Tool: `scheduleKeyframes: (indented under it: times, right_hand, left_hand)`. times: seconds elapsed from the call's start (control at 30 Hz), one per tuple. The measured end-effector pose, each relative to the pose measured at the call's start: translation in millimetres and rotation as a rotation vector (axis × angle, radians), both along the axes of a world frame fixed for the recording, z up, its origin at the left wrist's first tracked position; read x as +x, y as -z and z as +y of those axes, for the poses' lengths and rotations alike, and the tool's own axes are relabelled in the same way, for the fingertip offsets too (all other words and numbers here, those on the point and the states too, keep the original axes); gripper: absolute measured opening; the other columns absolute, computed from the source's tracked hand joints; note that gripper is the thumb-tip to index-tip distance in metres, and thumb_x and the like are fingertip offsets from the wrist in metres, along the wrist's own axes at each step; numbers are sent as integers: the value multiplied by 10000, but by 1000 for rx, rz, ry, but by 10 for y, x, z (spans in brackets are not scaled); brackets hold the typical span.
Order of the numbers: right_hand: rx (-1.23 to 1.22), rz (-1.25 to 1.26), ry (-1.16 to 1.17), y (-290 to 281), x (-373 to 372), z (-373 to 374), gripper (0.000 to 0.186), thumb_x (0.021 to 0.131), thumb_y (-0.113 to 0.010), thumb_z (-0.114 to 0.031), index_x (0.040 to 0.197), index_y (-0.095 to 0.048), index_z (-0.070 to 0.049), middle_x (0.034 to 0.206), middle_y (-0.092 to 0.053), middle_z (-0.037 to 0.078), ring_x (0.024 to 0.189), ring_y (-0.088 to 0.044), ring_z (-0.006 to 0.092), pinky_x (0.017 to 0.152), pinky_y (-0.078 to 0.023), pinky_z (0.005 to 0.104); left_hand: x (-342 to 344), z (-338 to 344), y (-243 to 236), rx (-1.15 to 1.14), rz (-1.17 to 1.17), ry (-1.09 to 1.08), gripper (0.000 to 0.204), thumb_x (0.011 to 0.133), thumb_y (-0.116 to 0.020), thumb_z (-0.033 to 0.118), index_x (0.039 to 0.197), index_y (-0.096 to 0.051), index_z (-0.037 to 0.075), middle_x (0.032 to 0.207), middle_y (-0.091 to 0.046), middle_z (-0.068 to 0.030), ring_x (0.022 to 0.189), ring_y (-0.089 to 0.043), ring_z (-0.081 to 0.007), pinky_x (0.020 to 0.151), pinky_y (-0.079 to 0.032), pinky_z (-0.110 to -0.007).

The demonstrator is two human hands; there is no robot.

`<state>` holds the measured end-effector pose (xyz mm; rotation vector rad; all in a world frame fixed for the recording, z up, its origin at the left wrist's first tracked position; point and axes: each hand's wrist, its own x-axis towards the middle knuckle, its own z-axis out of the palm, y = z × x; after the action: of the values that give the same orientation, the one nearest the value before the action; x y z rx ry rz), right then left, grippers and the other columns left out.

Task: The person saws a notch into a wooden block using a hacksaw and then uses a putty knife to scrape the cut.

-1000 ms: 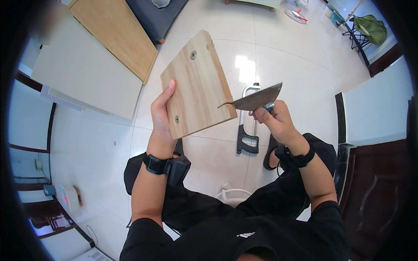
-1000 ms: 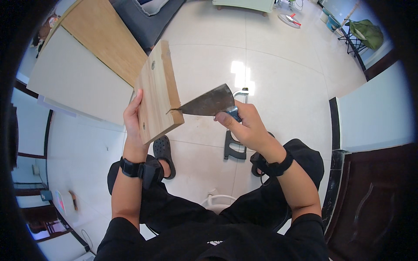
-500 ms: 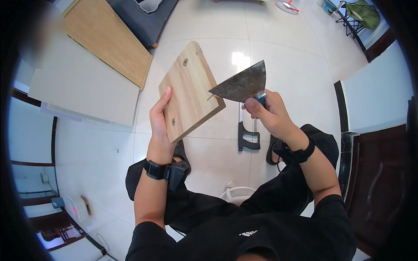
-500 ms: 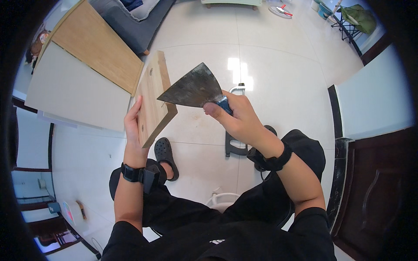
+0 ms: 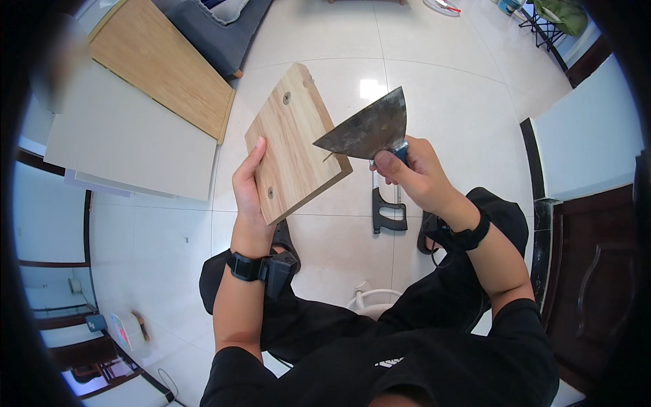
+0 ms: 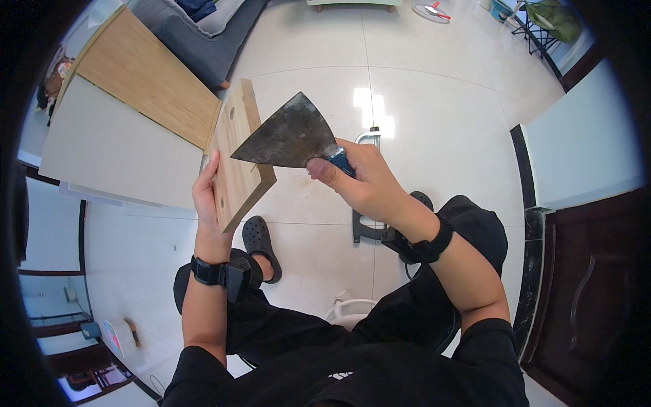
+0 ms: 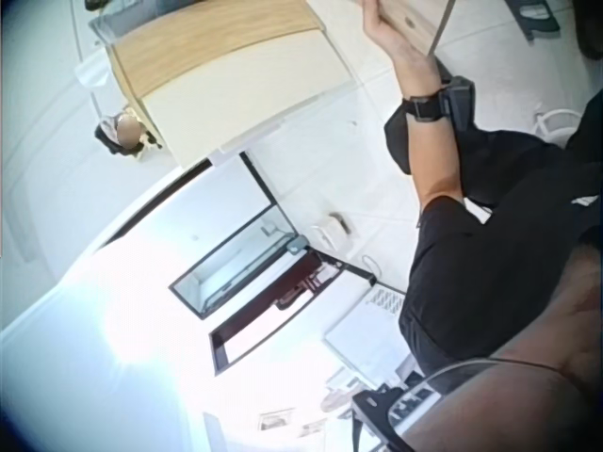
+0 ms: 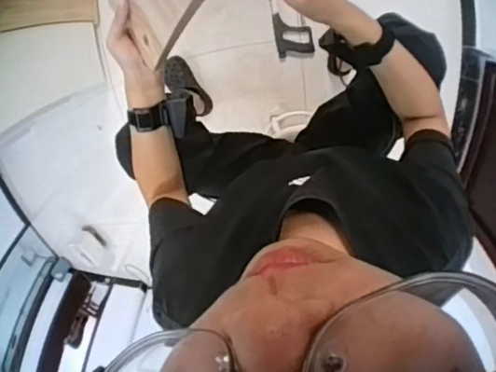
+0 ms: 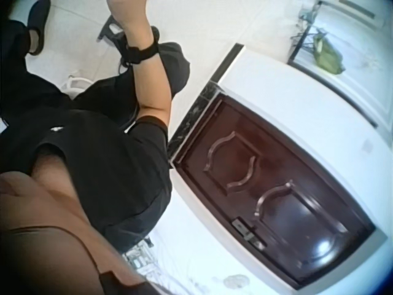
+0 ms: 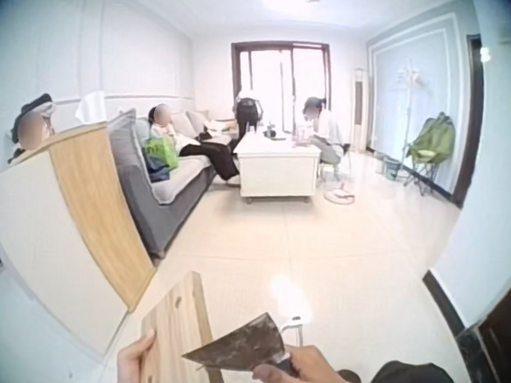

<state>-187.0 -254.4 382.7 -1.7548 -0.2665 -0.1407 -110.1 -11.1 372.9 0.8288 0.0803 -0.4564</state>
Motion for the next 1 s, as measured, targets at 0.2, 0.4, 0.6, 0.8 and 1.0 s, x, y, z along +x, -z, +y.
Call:
scheduleKeyframes:
  times: [0.2, 0.4, 0.6, 0.8, 1.0]
  right_hand:
    - [-77, -14, -21, -68, -32, 45, 368, 948, -584, -354, 965, -618, 12, 592, -502, 28, 515, -414, 103, 495, -339, 255]
    - [-119, -51, -27, -13, -65, 68, 317, 937, -603, -294, 972, -615, 21, 549, -473, 47, 489, -396, 125, 483, -329, 266]
    - [-178, 4, -21, -59, -69, 66, 313, 934, -601, -288, 941, -617, 24, 543, -478, 59, 472, -387, 137, 466, -325, 284]
    - [-263, 46, -3, -144, -69, 28, 299, 927, -605, -273, 900, -610, 25, 546, -489, 66, 474, -419, 142, 481, -364, 277]
    - [-282, -39, 163, -81, -67, 62, 187, 878, -651, -145, 926, -607, 30, 523, -499, 87, 438, -465, 144, 454, -382, 278]
  left_hand:
    - [-24, -36, -33, 18, -12, 2, 544, 931, -569, 317, 1311, -413, -39, 1121, -623, -181, 934, -672, -227, 785, -571, -337]
    - [-19, -36, 42, 44, 14, 50, 544, 922, -577, 313, 1307, -427, -42, 1116, -627, -178, 938, -669, -221, 802, -562, -330]
    - [-43, -70, 60, 54, 90, 59, 510, 930, -560, 313, 1290, -454, -33, 1083, -647, -163, 888, -684, -212, 749, -573, -307]
    - [-14, -18, 46, 90, 126, 80, 529, 911, -589, 313, 1278, -453, -43, 1081, -639, -181, 875, -687, -222, 729, -577, -312]
    - [36, -48, 114, 35, 151, 68, 530, 898, -612, 311, 1263, -468, -45, 1073, -639, -181, 877, -686, -231, 729, -577, -319]
